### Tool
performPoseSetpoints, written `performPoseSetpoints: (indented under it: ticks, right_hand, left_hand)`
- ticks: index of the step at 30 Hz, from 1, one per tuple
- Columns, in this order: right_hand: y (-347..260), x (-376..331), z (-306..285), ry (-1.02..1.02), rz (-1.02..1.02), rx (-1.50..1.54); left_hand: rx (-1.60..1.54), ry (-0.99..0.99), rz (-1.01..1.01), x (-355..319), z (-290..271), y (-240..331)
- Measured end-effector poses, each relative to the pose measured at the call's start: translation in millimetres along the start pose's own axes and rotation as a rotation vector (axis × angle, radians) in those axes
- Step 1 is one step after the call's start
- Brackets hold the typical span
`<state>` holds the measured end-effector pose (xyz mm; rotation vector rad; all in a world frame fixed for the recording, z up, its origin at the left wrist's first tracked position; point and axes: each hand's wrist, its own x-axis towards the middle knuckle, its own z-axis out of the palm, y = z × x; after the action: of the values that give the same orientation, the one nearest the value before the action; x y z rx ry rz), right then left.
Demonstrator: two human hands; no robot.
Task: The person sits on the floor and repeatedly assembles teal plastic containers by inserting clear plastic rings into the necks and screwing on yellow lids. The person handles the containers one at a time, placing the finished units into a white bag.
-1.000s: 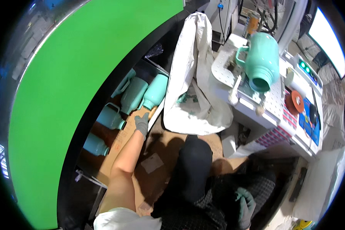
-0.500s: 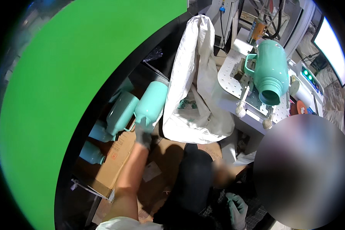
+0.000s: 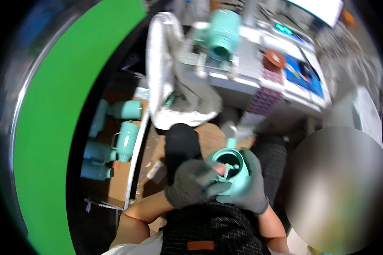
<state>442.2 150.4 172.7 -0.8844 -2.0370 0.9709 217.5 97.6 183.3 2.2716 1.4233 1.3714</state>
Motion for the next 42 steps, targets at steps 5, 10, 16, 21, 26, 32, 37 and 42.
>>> performPoseSetpoints:
  ticks: [5,10,16,21,26,32,37,42]
  right_hand:
    - [28,-69,-34,0.007,0.29,0.514]
    - [4,-102,-96,0.409,0.259,0.262]
    - [-42,-65,-122,-0.081,0.201,-0.243]
    - [-48,-38,-144,-0.433,0.172,-0.489]
    - [-39,-24,-145,-0.685,0.217,-0.482]
    - [-33,-7,-140,-0.95,0.045,-0.656]
    - [-28,-23,-108,-0.173,-0.31,-0.56]
    - [15,-79,-90,0.877,0.156,0.129]
  left_hand:
    - [-0.481,-0.324,-0.043,48,52,-5]
    - [-0.458,-0.718,0.171,86,88,19]
    - [-0.166,-0.925,0.274,112,105,52]
    - [-0.101,-0.958,0.24,105,113,56]
    - [-0.378,-1.003,0.054,87,117,45]
    - [-0.399,-1.121,-0.074,100,105,51]
    - [-0.429,-0.886,-0.131,89,70,29]
    - [-0.513,-0.427,-0.22,46,25,-23]
